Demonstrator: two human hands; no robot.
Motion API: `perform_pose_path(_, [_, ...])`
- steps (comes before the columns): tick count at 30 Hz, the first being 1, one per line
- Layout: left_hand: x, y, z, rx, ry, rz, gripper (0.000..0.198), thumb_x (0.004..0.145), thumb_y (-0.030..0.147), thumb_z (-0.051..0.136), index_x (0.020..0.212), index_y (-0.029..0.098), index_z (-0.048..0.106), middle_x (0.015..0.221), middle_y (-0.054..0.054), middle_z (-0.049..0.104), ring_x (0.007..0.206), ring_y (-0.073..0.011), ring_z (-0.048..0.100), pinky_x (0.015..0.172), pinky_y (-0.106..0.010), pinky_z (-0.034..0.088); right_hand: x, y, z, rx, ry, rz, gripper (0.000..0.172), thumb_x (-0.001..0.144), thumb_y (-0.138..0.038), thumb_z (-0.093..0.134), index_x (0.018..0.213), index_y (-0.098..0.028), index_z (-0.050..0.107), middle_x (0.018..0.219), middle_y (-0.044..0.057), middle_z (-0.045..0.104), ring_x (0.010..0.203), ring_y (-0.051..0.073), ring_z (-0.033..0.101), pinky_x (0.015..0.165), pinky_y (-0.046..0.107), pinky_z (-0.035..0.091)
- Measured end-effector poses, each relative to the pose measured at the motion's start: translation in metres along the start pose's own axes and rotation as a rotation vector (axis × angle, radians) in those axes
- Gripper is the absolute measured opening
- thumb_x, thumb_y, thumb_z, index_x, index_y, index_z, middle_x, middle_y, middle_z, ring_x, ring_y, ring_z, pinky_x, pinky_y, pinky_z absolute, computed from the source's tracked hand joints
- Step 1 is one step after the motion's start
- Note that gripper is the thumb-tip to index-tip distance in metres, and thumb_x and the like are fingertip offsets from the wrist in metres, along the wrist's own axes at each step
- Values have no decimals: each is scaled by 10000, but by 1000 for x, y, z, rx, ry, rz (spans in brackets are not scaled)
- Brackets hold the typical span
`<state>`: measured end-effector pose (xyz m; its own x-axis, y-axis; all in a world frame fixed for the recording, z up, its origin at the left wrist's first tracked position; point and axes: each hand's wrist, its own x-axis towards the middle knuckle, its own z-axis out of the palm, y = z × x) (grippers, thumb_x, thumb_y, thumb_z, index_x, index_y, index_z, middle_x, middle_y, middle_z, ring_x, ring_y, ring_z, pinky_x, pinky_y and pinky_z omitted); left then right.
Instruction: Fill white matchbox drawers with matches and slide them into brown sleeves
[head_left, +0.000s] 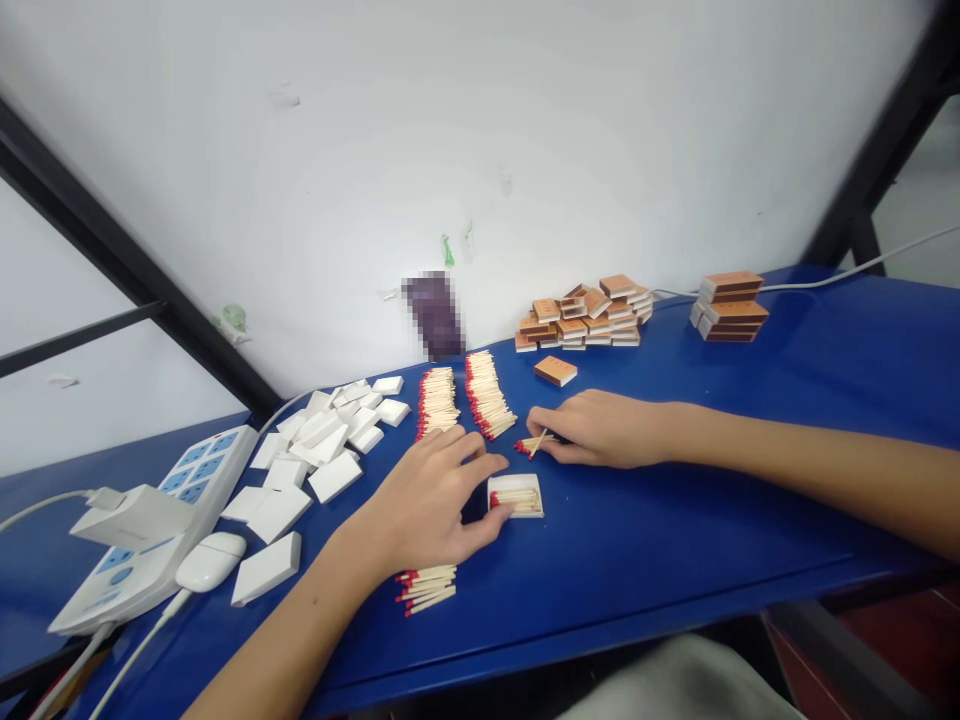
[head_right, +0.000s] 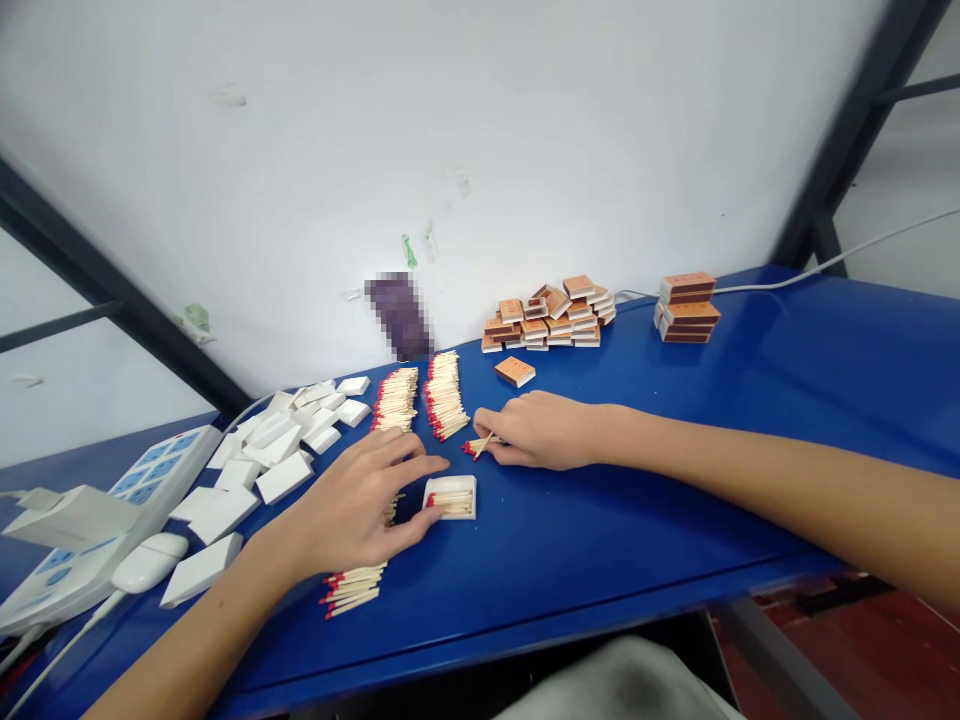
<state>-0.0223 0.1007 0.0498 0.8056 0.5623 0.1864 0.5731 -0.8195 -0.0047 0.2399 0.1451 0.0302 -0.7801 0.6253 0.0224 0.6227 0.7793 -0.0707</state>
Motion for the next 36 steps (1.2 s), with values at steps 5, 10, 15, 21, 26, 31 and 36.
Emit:
perform_pose_path(5, [1,3,-1,-25,-30,-2,357,902,459,551,1096,193,690,953,-76,597,924,-249,546,864,-429,456,1,1,6,-73,30,10,258,1041,-324,320,1109,-161,508,794,64,662,630,182,579,566,281,264])
perform_pose_path(10, [0,1,1,-10,-42,-32,415,877,487,583,1139,181,685,980,-85,601,967,-263,539,893,-437,440,2,1,8,-50,58,24,261,1047,-322,316,1114,-169,517,812,58,673,632,177,585,567,277,271])
perform_pose_path(15, [1,1,1,3,-57,-29,391,865,480,597,1096,181,699,942,-77,606,959,-263,531,898,-441,426,2,-1,8,-23,61,41,257,1043,-322,334,1131,-175,525,807,50,669,638,177,589,577,270,284])
perform_pose_path(21, [3,2,1,10,-55,-21,333,871,451,591,1047,192,703,913,-71,603,936,-256,527,879,-435,421,3,0,8,-9,55,48,285,1044,-347,317,1123,-174,529,805,61,663,646,192,589,574,279,293])
perform_pose_path(26, [3,1,4,16,-26,-15,347,901,468,552,1044,191,703,931,-77,612,931,-252,529,879,-435,414,3,-6,9,37,68,52,274,1039,-358,333,1097,-184,536,791,46,659,633,182,582,569,274,285])
perform_pose_path(31, [3,0,6,8,-13,-12,347,904,472,557,1074,204,696,967,-71,623,940,-247,534,891,-432,406,3,-12,13,21,87,59,276,1039,-360,328,1092,-184,533,781,41,657,622,176,579,564,273,265])
perform_pose_path(36, [2,0,6,-23,3,-11,324,893,458,583,1080,213,684,1047,-69,622,999,-251,537,930,-432,390,4,-12,15,-23,117,52,276,1043,-350,319,1118,-179,521,767,37,658,596,175,563,550,283,233])
